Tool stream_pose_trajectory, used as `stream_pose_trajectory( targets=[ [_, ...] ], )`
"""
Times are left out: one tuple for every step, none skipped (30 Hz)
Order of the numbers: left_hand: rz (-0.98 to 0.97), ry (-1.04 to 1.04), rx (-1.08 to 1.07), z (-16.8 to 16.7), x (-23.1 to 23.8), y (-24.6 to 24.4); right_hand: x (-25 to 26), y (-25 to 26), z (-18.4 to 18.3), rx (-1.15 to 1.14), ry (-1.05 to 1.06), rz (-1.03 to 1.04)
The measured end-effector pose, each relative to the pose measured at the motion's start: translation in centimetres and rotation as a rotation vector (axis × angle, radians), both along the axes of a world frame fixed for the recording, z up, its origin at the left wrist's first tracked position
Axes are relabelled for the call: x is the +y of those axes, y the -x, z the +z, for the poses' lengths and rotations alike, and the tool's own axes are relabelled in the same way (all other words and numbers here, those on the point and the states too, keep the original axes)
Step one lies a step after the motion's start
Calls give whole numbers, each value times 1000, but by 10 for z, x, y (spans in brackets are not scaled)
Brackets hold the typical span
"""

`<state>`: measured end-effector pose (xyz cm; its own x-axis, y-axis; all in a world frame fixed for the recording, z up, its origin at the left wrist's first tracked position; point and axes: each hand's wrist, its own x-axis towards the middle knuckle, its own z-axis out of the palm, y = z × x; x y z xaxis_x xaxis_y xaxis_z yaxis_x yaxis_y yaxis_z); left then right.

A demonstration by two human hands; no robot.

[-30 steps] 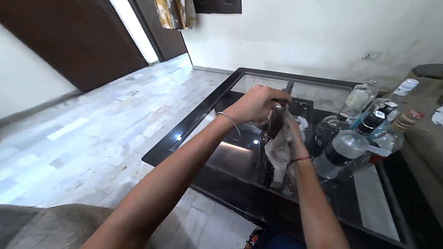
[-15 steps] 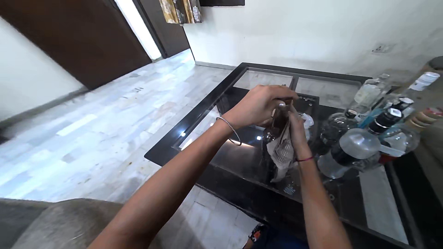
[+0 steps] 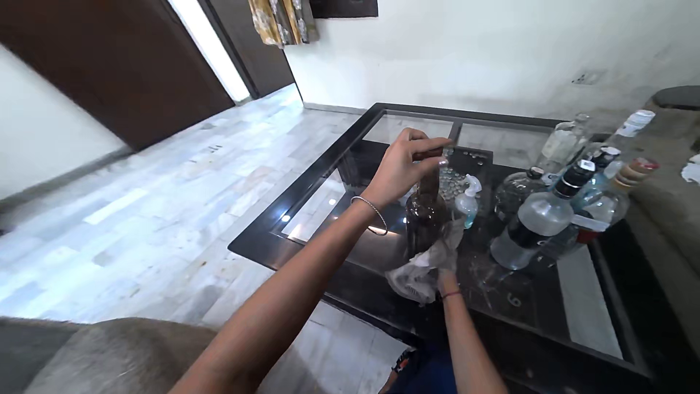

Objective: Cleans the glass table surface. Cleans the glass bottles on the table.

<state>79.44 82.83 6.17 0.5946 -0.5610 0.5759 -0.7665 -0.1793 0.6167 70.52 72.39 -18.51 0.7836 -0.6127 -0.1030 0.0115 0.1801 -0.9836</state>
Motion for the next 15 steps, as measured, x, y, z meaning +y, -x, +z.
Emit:
stream_pose_trajectory(
  targets=[
    [21, -2, -1, 0, -1, 0, 3, -1, -7, -18, -16, -37],
    [34, -10, -1, 0, -1, 1, 6, -1, -8, -22, -28, -61],
    [39, -18, 0, 0, 0, 1, 9, 0, -7, -19, -45, -83],
    [40, -28, 1, 0, 1, 0, 12, 0, -3, -12, -83, -107],
    [36, -35, 6, 1, 1, -1, 15, 1, 3, -17, -136, -115],
    [26, -39, 8, 3, 2, -3, 17, 4, 10, -25, -200, -107],
    [14, -46, 11, 5, 3, -4, 18, 7, 17, -43, -237, -109],
    [2, -58, 15, 7, 5, -4, 20, 11, 24, -71, -249, -117],
    [-6, -71, 13, 8, 6, -4, 21, 13, 34, -99, -252, -121],
    [-18, -82, 10, 10, 8, -3, 22, 14, 46, -116, -248, -128],
    [-36, -86, 12, 11, 9, -4, 22, 14, 59, -129, -240, -135],
    [-56, -89, 9, 11, 10, -5, 21, 15, 73, -145, -209, -128],
    [-76, -92, 1, 10, 11, -7, 20, 14, 86, -152, -150, -117],
    [-92, -91, -1, 10, 12, -8, 19, 15, 101, -144, -63, -94],
    [-105, -92, 3, 10, 13, -9, 19, 15, 119, -127, 39, -61]
  ],
)
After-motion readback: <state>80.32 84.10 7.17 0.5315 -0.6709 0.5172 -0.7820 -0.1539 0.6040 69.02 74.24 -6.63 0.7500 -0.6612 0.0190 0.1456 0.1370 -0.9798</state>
